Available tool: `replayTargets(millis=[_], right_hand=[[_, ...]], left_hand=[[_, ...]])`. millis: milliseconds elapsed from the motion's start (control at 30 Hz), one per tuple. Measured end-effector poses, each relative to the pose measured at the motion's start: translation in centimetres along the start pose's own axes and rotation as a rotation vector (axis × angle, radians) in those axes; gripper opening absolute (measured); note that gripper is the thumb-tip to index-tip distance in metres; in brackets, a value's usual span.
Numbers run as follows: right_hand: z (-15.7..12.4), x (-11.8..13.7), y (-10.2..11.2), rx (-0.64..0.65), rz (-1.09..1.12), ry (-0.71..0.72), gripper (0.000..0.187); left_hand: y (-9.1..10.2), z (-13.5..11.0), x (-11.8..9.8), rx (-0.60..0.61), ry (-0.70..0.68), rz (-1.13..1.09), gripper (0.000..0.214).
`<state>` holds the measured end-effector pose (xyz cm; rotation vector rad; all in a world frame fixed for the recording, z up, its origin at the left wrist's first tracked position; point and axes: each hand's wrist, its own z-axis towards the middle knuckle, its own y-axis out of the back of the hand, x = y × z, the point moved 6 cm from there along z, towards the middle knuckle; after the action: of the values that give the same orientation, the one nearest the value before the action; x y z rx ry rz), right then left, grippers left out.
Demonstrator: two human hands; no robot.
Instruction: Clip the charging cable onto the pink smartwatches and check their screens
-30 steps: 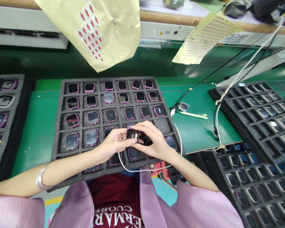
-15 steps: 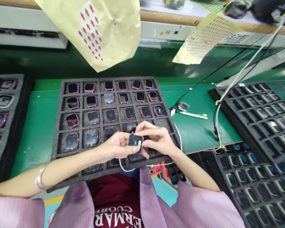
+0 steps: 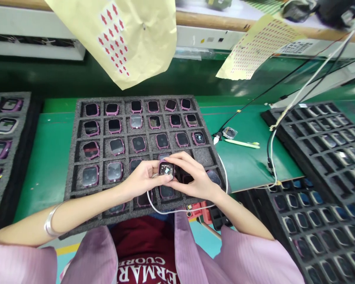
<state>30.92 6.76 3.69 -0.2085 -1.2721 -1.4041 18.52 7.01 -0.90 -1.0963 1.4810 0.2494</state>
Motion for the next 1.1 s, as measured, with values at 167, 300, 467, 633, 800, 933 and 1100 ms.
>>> replayTargets(millis=[167, 300, 467, 633, 800, 933, 1100], right_hand=[[-0.2, 0.0, -0.2, -0.003, -0.121, 0.02, 0.048], [-0.3, -0.3, 0.1, 0.011, -0.138, -0.026, 0.045], [-0.6, -0.3, 0.5, -0.004, -0.061, -0.086, 0.042], [-0.4, -0.6, 0.8, -0.077, 0.058, -0.239, 0.038], [-0.6, -0.4, 0.5, -0.081, 0.042, -0.277, 0.042], [-0.9, 0.3, 0.2, -0.053, -0.129, -0.231, 0.044], [-0.7, 0.4, -0.3, -0.038, -0.259, -0.17, 0.041]], left_hand=[[0.3, 0.1, 0.4, -0.019, -0.011, 0.053, 0.027], [0.2, 0.3, 0.6, -0.005, 0.001, 0.092, 0.029], [-0.4, 0.0, 0.1, 0.062, 0.075, 0.062, 0.042], [-0.7, -0.2, 0.1, 0.119, 0.157, -0.033, 0.039], [-0.2, -0.1, 0.5, 0.05, 0.212, -0.155, 0.035], [0.0, -0.3, 0.4, 0.026, 0.193, -0.056, 0.04], [0.5, -0.3, 0.3, -0.068, 0.143, 0.096, 0.042]])
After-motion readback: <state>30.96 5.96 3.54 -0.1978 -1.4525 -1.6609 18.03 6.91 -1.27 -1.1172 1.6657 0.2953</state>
